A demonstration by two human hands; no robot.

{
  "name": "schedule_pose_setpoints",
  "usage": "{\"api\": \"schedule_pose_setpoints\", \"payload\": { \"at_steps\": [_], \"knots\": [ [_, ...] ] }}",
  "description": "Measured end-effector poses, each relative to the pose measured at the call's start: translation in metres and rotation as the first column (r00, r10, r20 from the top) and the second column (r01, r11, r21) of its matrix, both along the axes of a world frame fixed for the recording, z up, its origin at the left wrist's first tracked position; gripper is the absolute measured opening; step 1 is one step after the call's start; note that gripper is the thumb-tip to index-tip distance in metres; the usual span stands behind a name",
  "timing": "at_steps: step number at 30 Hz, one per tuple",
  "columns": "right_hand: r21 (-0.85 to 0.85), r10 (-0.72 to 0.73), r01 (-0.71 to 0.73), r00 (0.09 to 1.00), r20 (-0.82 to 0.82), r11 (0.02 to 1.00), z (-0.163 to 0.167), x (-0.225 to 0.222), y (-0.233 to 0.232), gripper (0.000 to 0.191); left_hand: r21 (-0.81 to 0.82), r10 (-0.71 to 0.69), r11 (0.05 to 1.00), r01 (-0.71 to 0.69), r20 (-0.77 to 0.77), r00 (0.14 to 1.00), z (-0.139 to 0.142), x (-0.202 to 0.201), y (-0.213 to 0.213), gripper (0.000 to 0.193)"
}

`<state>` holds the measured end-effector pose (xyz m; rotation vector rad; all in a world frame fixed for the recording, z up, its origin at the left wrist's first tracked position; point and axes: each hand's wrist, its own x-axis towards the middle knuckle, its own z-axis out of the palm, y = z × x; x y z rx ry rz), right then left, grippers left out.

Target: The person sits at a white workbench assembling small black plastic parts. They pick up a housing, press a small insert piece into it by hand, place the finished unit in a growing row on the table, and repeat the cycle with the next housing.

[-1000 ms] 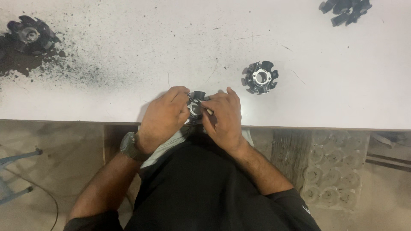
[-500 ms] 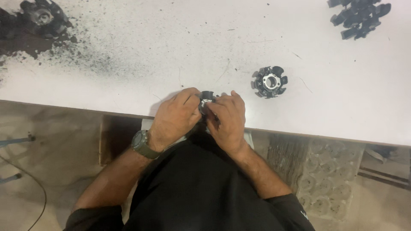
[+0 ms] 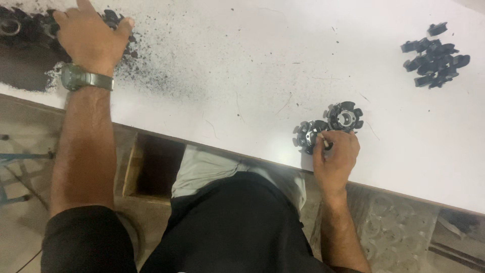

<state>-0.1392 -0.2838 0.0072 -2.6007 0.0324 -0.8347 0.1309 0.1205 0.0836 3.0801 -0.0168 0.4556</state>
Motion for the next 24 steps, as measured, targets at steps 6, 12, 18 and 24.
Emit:
{"api": "schedule_pose_setpoints", "payload": {
  "at_steps": [6,12,18,24],
  "knots": [
    [-0.007,-0.072,0.072,0.997,0.009,0.997,0.002,0.004,-0.022,0.021,-0.139,-0.419,0.9,0.414,-0.013,0.908,-0.001,-0.032,-0.021,0.117],
    [-0.035,-0.068,0.068,0.998,0.006,0.997,0.0,0.014,-0.036,0.022,-0.203,-0.53,0.848,0.49,-0.312,0.788,-0.033,-0.075,-0.104,0.103],
    [0.022,-0.119,0.118,0.992,0.052,0.993,-0.009,0.01,-0.049,0.024,-0.459,-0.786,0.593,0.662,-0.15,0.6,-0.062,-0.143,-0.161,0.115],
    [0.301,0.066,-0.127,0.977,0.204,0.945,-0.024,0.004,0.004,0.022,-0.558,-0.762,0.515,0.651,0.048,0.645,-0.07,-0.171,-0.17,0.085]
  ]
}}
